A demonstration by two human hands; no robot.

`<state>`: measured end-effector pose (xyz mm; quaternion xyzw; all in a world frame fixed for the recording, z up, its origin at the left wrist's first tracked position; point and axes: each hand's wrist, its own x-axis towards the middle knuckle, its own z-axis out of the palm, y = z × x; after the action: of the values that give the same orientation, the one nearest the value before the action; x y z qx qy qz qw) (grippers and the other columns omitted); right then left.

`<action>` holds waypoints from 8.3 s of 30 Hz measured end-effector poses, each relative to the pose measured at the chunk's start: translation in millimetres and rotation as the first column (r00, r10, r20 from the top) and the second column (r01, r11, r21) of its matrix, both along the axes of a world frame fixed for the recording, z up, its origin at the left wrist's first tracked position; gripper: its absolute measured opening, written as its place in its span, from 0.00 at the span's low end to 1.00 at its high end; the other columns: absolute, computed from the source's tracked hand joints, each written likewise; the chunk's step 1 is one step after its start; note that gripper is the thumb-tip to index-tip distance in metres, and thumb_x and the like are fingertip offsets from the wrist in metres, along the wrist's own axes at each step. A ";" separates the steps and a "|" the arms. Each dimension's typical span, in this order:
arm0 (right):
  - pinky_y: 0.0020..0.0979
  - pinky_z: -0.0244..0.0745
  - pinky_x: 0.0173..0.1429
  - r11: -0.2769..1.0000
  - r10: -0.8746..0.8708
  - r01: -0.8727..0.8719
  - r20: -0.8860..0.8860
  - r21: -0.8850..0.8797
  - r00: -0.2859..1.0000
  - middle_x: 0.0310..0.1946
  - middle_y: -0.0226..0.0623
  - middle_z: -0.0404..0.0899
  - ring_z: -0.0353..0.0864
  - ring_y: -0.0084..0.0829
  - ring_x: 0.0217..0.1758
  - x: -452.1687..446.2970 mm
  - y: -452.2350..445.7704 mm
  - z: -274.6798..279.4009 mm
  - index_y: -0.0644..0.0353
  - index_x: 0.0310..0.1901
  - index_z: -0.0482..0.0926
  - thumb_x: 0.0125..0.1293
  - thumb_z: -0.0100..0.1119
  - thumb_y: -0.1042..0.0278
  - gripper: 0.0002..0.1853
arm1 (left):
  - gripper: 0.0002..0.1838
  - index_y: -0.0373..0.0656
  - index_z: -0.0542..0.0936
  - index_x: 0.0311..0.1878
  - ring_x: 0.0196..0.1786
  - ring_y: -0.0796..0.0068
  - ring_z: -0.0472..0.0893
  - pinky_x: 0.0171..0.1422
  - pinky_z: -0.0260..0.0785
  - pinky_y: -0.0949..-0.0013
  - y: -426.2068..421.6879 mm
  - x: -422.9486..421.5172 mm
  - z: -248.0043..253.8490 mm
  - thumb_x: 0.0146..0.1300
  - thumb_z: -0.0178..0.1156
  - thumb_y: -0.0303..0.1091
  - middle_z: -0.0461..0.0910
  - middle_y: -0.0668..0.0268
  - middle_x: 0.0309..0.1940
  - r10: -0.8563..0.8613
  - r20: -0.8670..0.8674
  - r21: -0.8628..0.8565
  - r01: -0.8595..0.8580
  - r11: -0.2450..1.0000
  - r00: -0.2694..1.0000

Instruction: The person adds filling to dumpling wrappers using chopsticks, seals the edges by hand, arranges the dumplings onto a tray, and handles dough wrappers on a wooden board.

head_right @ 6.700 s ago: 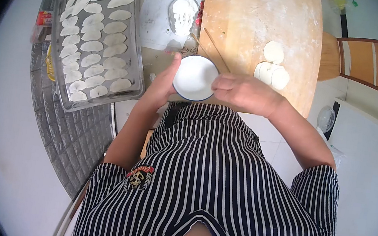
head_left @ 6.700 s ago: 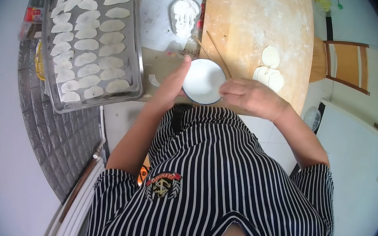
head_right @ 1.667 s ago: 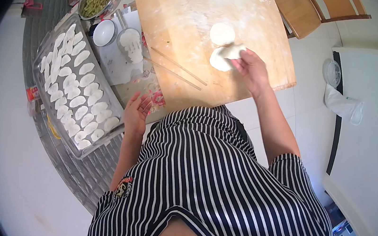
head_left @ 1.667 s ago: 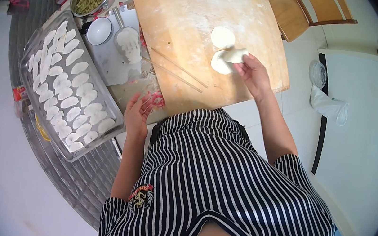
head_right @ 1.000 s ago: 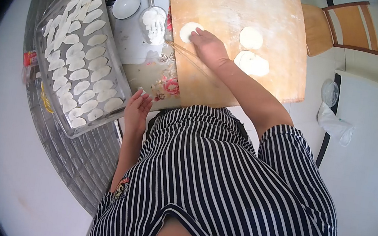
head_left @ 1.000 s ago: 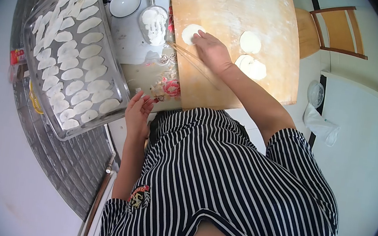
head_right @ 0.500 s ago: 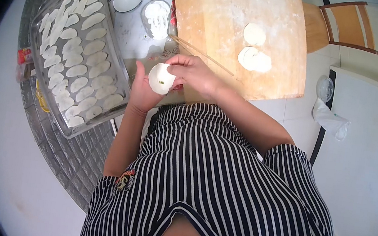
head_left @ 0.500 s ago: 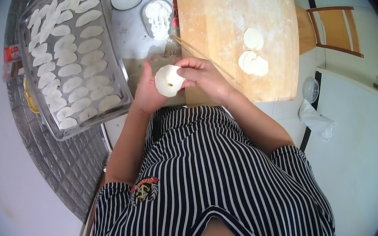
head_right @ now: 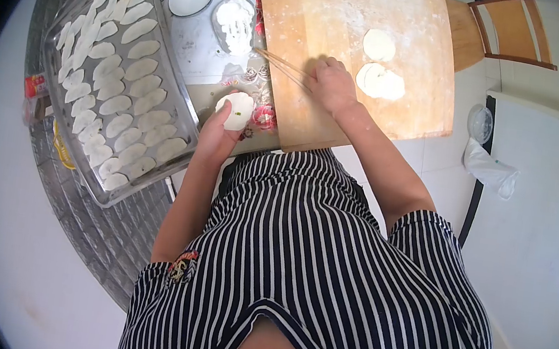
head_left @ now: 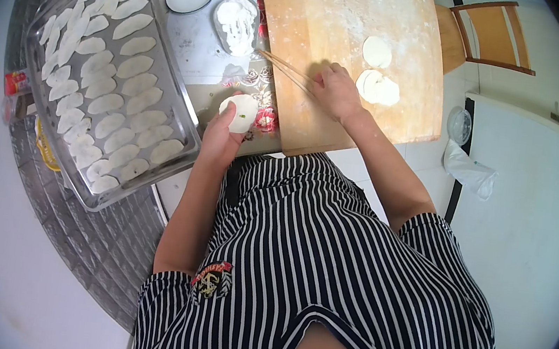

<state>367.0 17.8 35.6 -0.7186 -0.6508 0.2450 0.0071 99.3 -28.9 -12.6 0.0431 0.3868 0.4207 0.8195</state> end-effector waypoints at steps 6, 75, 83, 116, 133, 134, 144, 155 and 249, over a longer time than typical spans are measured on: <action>0.43 0.74 0.58 0.993 0.070 -0.073 0.029 0.094 0.997 0.46 0.49 0.78 0.78 0.46 0.51 7.3 -7.4 -8.1 0.63 0.40 0.77 0.66 0.58 0.60 0.13 | 0.21 0.35 0.69 0.66 0.63 0.62 0.76 0.68 0.70 0.60 12.0 16.9 -11.8 0.79 0.45 0.38 0.75 0.56 0.62 -0.004 -0.012 0.009 0.005 1.000 1.000; 0.28 0.70 0.43 0.902 -0.280 0.043 -0.507 -0.429 0.815 0.23 0.27 0.77 0.73 0.23 0.30 26.7 -31.6 36.1 0.57 0.39 0.84 0.71 0.57 0.44 0.22 | 0.21 0.37 0.68 0.61 0.53 0.64 0.73 0.72 0.62 0.54 26.7 -6.8 -3.1 0.80 0.36 0.44 0.73 0.61 0.47 0.479 0.380 -0.026 -0.508 0.861 0.791; 0.44 0.75 0.51 0.935 -0.276 0.265 0.014 0.235 0.961 0.37 0.43 0.82 0.80 0.47 0.45 44.2 24.1 -12.0 0.60 0.41 0.80 0.68 0.59 0.54 0.16 | 0.20 0.39 0.69 0.61 0.54 0.62 0.74 0.71 0.63 0.53 -22.0 -41.0 4.9 0.80 0.38 0.44 0.74 0.62 0.49 0.596 0.123 -0.138 -0.582 0.802 0.793; 0.41 0.80 0.52 0.817 0.512 -0.563 0.294 0.124 0.807 0.48 0.38 0.81 0.84 0.41 0.52 -178.2 111.0 -56.1 0.56 0.44 0.82 0.64 0.55 0.70 0.09 | 0.21 0.39 0.70 0.63 0.51 0.66 0.78 0.71 0.67 0.55 -73.7 -124.5 -6.6 0.80 0.40 0.44 0.77 0.62 0.47 0.638 0.104 -0.213 -0.609 0.764 0.763; 0.44 0.79 0.52 0.787 0.584 -0.593 0.103 0.171 0.805 0.46 0.40 0.83 0.83 0.43 0.51 -223.5 131.4 -74.1 0.58 0.44 0.80 0.67 0.54 0.59 0.13 | 0.21 0.39 0.69 0.64 0.51 0.63 0.78 0.69 0.68 0.54 -70.9 -140.5 -15.5 0.80 0.39 0.44 0.77 0.61 0.48 0.650 0.132 -0.229 -0.615 0.755 0.749; 0.44 0.79 0.52 0.786 0.587 -0.595 0.102 0.168 0.803 0.46 0.40 0.83 0.83 0.43 0.51 -224.0 132.8 -73.9 0.58 0.44 0.80 0.67 0.54 0.59 0.13 | 0.21 0.39 0.69 0.64 0.51 0.63 0.78 0.69 0.68 0.54 -71.2 -140.7 -15.5 0.80 0.39 0.44 0.77 0.61 0.48 0.652 0.138 -0.228 -0.617 0.753 0.745; 0.44 0.79 0.53 0.771 0.636 -0.634 0.109 -0.057 0.764 0.47 0.44 0.84 0.83 0.44 0.53 -240.5 144.7 -58.4 0.60 0.43 0.83 0.64 0.52 0.67 0.12 | 0.21 0.39 0.69 0.64 0.52 0.64 0.78 0.68 0.69 0.55 -70.3 -137.0 -15.3 0.80 0.40 0.43 0.78 0.61 0.47 0.654 0.121 -0.239 -0.618 0.749 0.746; 0.41 0.79 0.48 0.886 0.462 -0.463 -0.146 0.028 0.875 0.41 0.41 0.84 0.84 0.44 0.42 -182.4 77.4 -72.5 0.57 0.39 0.81 0.64 0.56 0.60 0.11 | 0.22 0.39 0.68 0.63 0.50 0.64 0.78 0.70 0.67 0.55 -67.3 -128.3 -19.4 0.80 0.41 0.46 0.77 0.61 0.46 0.658 0.086 -0.226 -0.628 0.745 0.748; 0.44 0.78 0.54 0.890 0.410 -0.342 -0.203 0.300 0.889 0.45 0.51 0.79 0.81 0.52 0.47 -190.6 -3.1 -117.8 0.65 0.43 0.76 0.63 0.53 0.73 0.09 | 0.26 0.31 0.70 0.64 0.59 0.53 0.77 0.67 0.72 0.54 -57.2 -131.1 -31.5 0.80 0.39 0.45 0.76 0.50 0.55 0.472 -0.045 -0.173 -0.472 0.864 0.881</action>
<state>176.4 14.6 -82.2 -0.5322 -0.7978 0.2478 0.1374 -31.8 -86.2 -44.1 -0.1262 0.4224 0.5718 0.6919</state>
